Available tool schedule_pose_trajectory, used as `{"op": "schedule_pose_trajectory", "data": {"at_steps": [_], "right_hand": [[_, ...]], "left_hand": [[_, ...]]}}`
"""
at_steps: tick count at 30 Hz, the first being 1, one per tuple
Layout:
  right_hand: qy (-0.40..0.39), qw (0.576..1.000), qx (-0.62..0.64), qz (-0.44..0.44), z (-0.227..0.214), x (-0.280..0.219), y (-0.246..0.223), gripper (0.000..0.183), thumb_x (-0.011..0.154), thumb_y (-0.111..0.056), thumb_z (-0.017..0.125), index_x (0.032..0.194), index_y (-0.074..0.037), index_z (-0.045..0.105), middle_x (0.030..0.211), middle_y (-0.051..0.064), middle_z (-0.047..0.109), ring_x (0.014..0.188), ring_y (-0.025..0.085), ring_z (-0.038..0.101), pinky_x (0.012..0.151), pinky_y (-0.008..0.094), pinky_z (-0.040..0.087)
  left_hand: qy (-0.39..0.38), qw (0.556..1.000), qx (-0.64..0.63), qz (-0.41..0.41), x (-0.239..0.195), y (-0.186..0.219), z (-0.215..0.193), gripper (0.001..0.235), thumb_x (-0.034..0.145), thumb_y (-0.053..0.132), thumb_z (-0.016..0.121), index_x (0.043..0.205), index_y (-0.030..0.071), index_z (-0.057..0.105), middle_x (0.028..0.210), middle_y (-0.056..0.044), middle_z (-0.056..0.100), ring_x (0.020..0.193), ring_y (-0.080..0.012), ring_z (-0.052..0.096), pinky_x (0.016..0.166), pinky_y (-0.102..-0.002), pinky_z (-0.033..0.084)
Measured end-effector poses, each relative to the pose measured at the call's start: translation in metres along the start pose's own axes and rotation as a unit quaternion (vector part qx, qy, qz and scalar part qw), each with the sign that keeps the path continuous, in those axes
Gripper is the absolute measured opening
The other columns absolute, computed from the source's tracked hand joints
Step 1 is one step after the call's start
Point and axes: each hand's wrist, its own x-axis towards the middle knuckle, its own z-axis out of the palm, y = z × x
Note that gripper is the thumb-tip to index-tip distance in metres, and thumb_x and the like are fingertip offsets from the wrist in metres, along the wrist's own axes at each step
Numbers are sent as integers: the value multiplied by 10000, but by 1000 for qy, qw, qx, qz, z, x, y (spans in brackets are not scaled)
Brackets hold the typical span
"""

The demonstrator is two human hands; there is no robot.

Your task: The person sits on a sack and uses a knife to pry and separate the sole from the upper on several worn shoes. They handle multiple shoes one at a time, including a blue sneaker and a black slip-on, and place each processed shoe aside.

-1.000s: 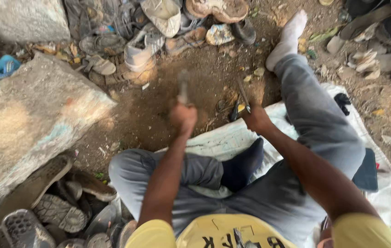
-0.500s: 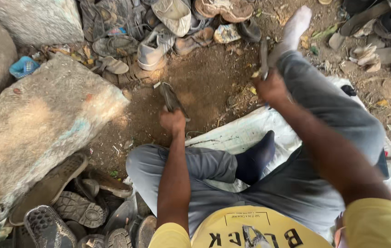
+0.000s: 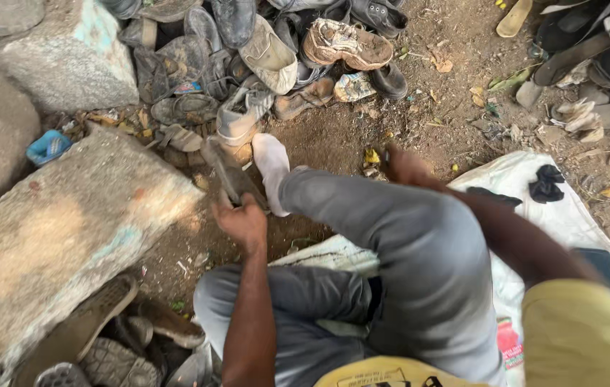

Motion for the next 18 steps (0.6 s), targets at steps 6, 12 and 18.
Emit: {"op": "schedule_pose_trajectory", "data": {"at_steps": [6, 12, 18], "right_hand": [[80, 976, 178, 100, 126, -49, 77, 483, 909, -409, 628, 1322, -162, 578, 1143, 200, 696, 1075, 395, 666, 872, 505, 519], [-43, 997, 8, 71, 84, -89, 123, 403, 938, -360, 607, 1218, -72, 577, 1107, 232, 721, 1076, 433, 696, 866, 533, 555], [49, 929, 366, 34, 13, -47, 44, 863, 793, -558, 702, 1409, -3, 465, 876, 179, 711, 587, 245, 681, 519, 438, 566]], "left_hand": [[-160, 986, -17, 37, 19, 34, 109, 422, 793, 66, 640, 1205, -16, 677, 1052, -186, 660, 991, -353, 645, 877, -470, 530], [-277, 952, 94, 86, -3, 26, 218, 543, 822, 136, 739, 1299, -77, 589, 1198, -252, 629, 1107, -414, 624, 956, -493, 502], [-444, 882, 137, 77, -12, 70, 217, 523, 857, 182, 727, 1310, -37, 588, 1179, -215, 613, 1032, -390, 671, 884, -485, 545]]}}
